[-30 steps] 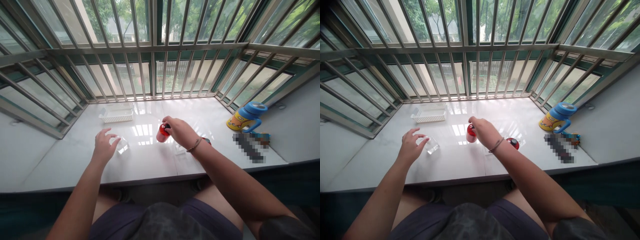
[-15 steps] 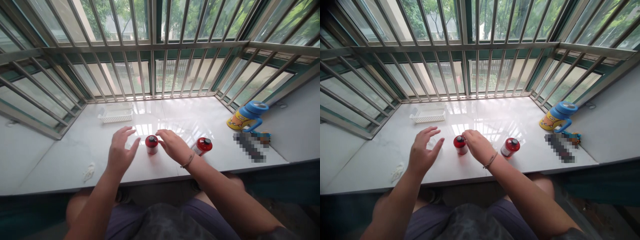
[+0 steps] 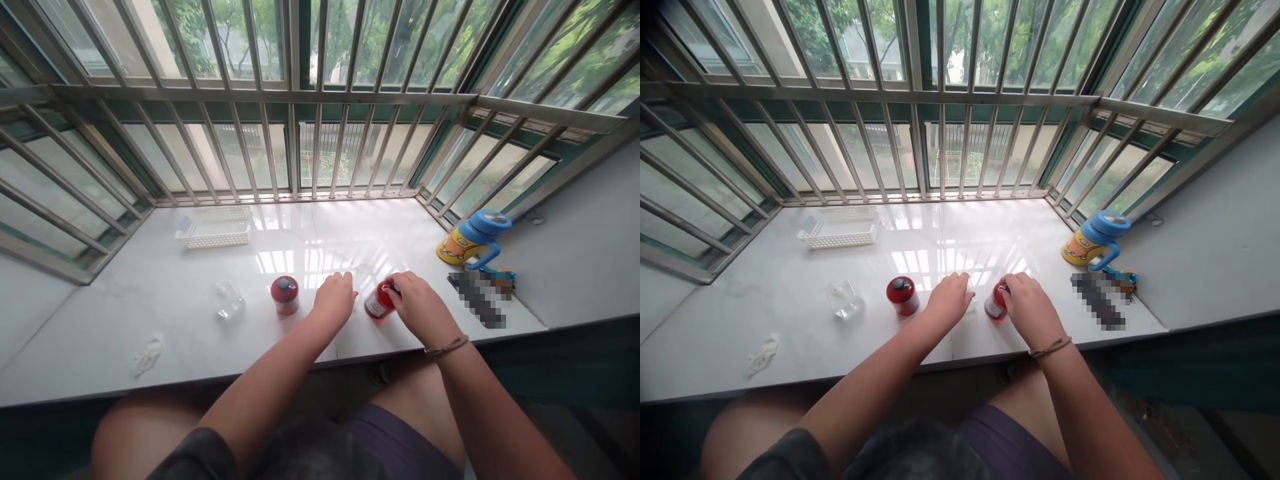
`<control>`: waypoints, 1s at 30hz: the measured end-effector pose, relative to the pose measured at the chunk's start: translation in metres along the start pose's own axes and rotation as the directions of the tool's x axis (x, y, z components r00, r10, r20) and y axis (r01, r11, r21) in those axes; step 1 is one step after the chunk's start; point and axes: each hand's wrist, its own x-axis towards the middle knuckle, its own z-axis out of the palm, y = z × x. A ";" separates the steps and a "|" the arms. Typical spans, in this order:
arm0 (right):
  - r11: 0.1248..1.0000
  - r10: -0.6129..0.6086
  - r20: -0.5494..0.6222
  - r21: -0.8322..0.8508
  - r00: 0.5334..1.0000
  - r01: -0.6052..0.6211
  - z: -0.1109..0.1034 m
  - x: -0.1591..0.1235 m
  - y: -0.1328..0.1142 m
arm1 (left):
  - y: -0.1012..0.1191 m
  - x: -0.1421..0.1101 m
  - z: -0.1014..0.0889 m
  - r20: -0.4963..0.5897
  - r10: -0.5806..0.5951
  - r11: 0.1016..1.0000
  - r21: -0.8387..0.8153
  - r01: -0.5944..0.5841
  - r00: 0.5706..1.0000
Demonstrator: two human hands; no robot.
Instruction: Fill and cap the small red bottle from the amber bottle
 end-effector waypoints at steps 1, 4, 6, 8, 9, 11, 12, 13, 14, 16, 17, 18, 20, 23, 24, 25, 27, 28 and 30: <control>1.000 0.009 -0.009 0.012 1.000 -0.009 0.000 0.000 0.001 | -0.001 0.005 0.003 -0.004 0.002 1.000 -0.003 -0.002 1.000; 0.999 0.025 -0.014 0.026 1.000 -0.024 0.000 0.005 0.003 | -0.004 0.023 0.008 -0.022 -0.012 1.000 -0.005 0.012 1.000; 1.000 0.019 -0.014 0.008 1.000 -0.019 0.002 0.012 0.004 | -0.007 0.042 0.009 -0.041 -0.036 0.999 -0.006 0.036 0.999; 1.000 0.011 -0.010 -0.015 1.000 -0.011 0.005 0.022 0.005 | -0.011 0.065 0.008 -0.063 -0.066 0.998 -0.010 0.066 0.996; 1.000 0.009 -0.006 -0.022 1.000 -0.009 0.006 0.028 0.006 | -0.014 0.077 0.006 -0.076 -0.084 0.996 -0.014 0.083 0.994; 0.999 0.010 0.007 -0.033 1.000 -0.010 0.010 0.041 0.007 | -0.019 0.100 0.002 -0.109 -0.124 0.992 -0.026 0.122 0.986; 0.999 0.013 0.012 -0.037 1.000 -0.013 0.012 0.048 0.007 | -0.021 0.110 0.000 -0.128 -0.146 0.989 -0.035 0.142 0.981; 0.999 0.016 0.015 -0.043 1.000 -0.016 0.014 0.055 0.009 | -0.023 0.118 -0.002 -0.148 -0.168 0.986 -0.046 0.163 0.975; 0.999 0.019 0.016 -0.050 1.000 -0.018 0.016 0.063 0.010 | -0.023 0.123 -0.005 -0.169 -0.188 0.982 -0.057 0.181 0.967; 0.998 0.021 0.006 -0.057 1.000 -0.020 0.022 0.080 0.014 | -0.021 0.126 -0.008 -0.216 -0.213 0.976 -0.080 0.200 0.953; 0.998 0.018 0.000 -0.057 1.000 -0.018 0.025 0.090 0.017 | -0.018 0.123 -0.009 -0.240 -0.215 0.976 -0.088 0.199 0.947; 0.998 0.013 -0.006 -0.055 1.000 -0.013 0.028 0.100 0.019 | -0.014 0.116 -0.010 -0.262 -0.208 0.977 -0.092 0.190 0.942; 0.999 0.000 -0.019 -0.049 1.000 -0.001 0.034 0.119 0.024 | -0.006 0.091 -0.008 -0.300 -0.162 0.985 -0.102 0.137 0.940; 0.999 -0.016 -0.046 -0.029 0.999 0.015 0.036 0.141 0.029 | 0.002 0.027 0.000 -0.321 -0.016 0.984 -0.174 -0.042 0.947; 1.000 -0.019 -0.061 -0.021 0.998 0.017 0.035 0.145 0.031 | 0.002 0.000 0.003 -0.305 0.022 0.974 -0.209 -0.090 0.952; 1.000 -0.019 -0.079 -0.014 0.997 0.018 0.033 0.145 0.034 | 0.000 -0.029 0.007 -0.276 0.066 0.958 -0.250 -0.138 0.959; 1.000 -0.015 -0.149 0.007 0.989 0.016 0.026 0.135 0.041 | -0.009 -0.088 0.014 -0.149 0.145 0.919 -0.347 -0.189 0.978; 1.000 -0.002 -0.193 0.022 0.981 0.007 0.024 0.126 0.045 | -0.017 -0.116 0.016 -0.085 0.124 0.913 -0.381 -0.147 0.989; 0.995 0.059 -0.303 0.093 0.951 -0.032 0.023 0.099 0.055 | -0.037 -0.167 0.017 -0.008 -0.037 0.923 -0.385 0.032 0.999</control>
